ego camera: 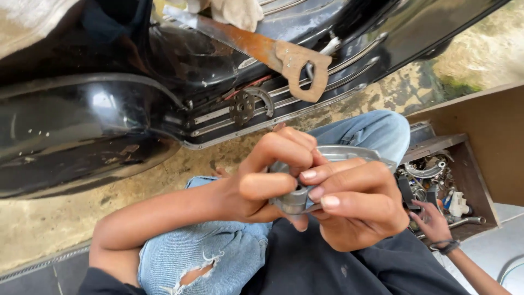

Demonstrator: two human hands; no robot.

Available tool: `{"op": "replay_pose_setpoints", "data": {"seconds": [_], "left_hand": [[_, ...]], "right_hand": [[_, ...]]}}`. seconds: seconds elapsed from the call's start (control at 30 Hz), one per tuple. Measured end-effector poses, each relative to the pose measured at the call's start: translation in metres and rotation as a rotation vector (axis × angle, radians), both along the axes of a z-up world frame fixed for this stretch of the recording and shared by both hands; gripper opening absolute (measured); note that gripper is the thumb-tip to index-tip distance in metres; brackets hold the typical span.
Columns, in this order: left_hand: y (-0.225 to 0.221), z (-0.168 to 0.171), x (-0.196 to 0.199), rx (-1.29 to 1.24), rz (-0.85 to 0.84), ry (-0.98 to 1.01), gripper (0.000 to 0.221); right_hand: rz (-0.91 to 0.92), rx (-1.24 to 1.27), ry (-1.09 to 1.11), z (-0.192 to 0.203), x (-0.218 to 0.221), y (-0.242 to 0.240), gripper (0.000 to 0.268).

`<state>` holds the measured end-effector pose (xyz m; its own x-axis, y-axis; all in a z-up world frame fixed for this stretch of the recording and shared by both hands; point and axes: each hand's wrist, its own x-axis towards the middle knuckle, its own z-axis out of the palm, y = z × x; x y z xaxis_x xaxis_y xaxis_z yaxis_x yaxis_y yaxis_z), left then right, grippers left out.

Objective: Manually scraping and sanding the friction surface of a motorcycle brake shoe to clean and smooth it.

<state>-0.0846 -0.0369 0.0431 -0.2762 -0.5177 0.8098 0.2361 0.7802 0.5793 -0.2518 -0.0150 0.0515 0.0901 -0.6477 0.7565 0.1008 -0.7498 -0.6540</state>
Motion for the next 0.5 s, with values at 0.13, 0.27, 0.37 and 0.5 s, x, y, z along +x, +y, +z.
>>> {"op": "replay_pose_setpoints", "data": {"seconds": [0.13, 0.27, 0.37, 0.5], "left_hand": [[0.001, -0.008, 0.006, 0.038, -0.068, 0.065, 0.032], [0.008, -0.018, 0.022, 0.055, 0.009, 0.070, 0.038], [0.012, -0.027, 0.029, 0.107, 0.036, 0.074, 0.038], [0.012, -0.042, 0.038, 0.115, 0.093, 0.138, 0.035]], "right_hand": [[0.031, 0.032, 0.116, 0.005, 0.000, 0.000, 0.014], [0.105, 0.018, 0.155, -0.002, 0.013, -0.009, 0.015], [0.151, 0.058, 0.132, -0.008, 0.023, -0.015, 0.014], [0.237, 0.090, 0.148, -0.017, 0.033, -0.026, 0.013]]}}
